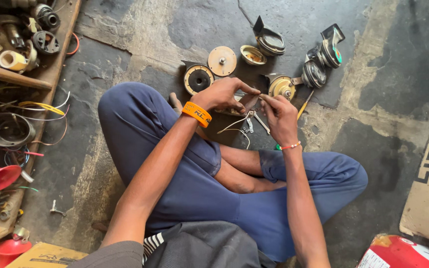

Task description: The person sits on the floor and uses a small metal file to smooth or shape a small metal component held in the left hand. The person repeatedly files the component while surrounded by disassembled electrical parts and tools.

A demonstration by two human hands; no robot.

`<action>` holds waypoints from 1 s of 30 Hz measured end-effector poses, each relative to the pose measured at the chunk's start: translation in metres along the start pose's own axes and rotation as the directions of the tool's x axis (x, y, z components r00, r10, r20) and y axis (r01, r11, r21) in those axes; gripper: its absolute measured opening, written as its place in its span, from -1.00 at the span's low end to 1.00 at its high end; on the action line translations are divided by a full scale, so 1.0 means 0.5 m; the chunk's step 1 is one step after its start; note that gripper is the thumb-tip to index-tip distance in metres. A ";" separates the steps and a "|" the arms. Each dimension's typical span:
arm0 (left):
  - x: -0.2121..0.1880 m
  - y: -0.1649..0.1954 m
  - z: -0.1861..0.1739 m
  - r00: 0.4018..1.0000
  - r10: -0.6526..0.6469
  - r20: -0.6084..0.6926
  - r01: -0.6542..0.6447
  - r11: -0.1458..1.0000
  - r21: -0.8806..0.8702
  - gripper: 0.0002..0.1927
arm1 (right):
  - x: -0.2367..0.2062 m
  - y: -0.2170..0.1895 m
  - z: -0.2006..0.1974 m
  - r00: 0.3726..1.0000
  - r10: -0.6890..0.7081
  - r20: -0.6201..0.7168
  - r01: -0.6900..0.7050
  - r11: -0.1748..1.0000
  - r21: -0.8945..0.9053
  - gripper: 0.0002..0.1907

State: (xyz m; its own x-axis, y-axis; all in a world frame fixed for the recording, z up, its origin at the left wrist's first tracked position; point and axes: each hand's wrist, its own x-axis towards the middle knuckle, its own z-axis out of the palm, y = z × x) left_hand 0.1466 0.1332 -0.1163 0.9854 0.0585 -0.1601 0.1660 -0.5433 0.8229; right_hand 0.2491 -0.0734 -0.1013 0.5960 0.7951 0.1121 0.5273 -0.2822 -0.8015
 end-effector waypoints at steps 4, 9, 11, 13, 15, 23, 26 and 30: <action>0.004 -0.001 0.001 0.999 -0.031 0.016 0.031 0.999 -0.011 -0.22 | -0.002 0.008 0.009 0.999 0.025 -0.031 -0.020 0.986 0.165 -0.73; 0.005 -0.003 0.002 0.999 -0.042 0.014 0.042 0.999 -0.008 -0.23 | -0.012 0.046 0.037 0.994 0.108 -0.024 -0.090 0.918 0.385 -0.71; 0.003 -0.004 0.002 0.994 -0.098 0.042 0.098 0.995 0.007 -0.23 | -0.011 0.065 0.052 0.984 0.176 -0.029 -0.139 0.861 0.488 -0.72; 0.004 -0.003 0.003 0.999 -0.045 0.014 0.045 0.999 -0.011 -0.23 | -0.007 0.083 0.057 0.960 0.278 0.031 -0.242 0.766 0.596 -0.81; 0.004 -0.003 0.002 0.999 -0.032 0.007 0.032 0.999 -0.008 -0.23 | -0.006 0.096 0.054 0.933 0.343 0.113 -0.328 0.676 0.660 -0.86; 0.002 -0.003 0.003 1.000 -0.018 -0.014 0.017 1.000 -0.017 -0.24 | -0.001 0.104 0.038 0.857 0.428 0.288 -0.507 0.598 0.621 -0.88; 0.003 -0.003 0.003 1.000 -0.005 -0.014 0.005 1.000 -0.020 -0.26 | 0.009 0.107 0.037 0.854 0.427 0.296 -0.516 0.631 0.579 -0.85; 0.003 0.000 0.001 1.000 -0.031 -0.002 0.031 0.999 -0.017 -0.27 | 0.023 0.107 0.028 0.855 0.383 0.349 -0.515 0.704 0.489 -0.80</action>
State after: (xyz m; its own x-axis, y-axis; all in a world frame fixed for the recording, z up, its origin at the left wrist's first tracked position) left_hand 0.1478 0.1328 -0.1171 0.9797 0.0771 -0.1848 0.1974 -0.5272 0.8265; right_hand 0.2758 -0.0717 -0.1512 0.4999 0.7596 -0.4161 -0.2321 -0.3453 -0.9093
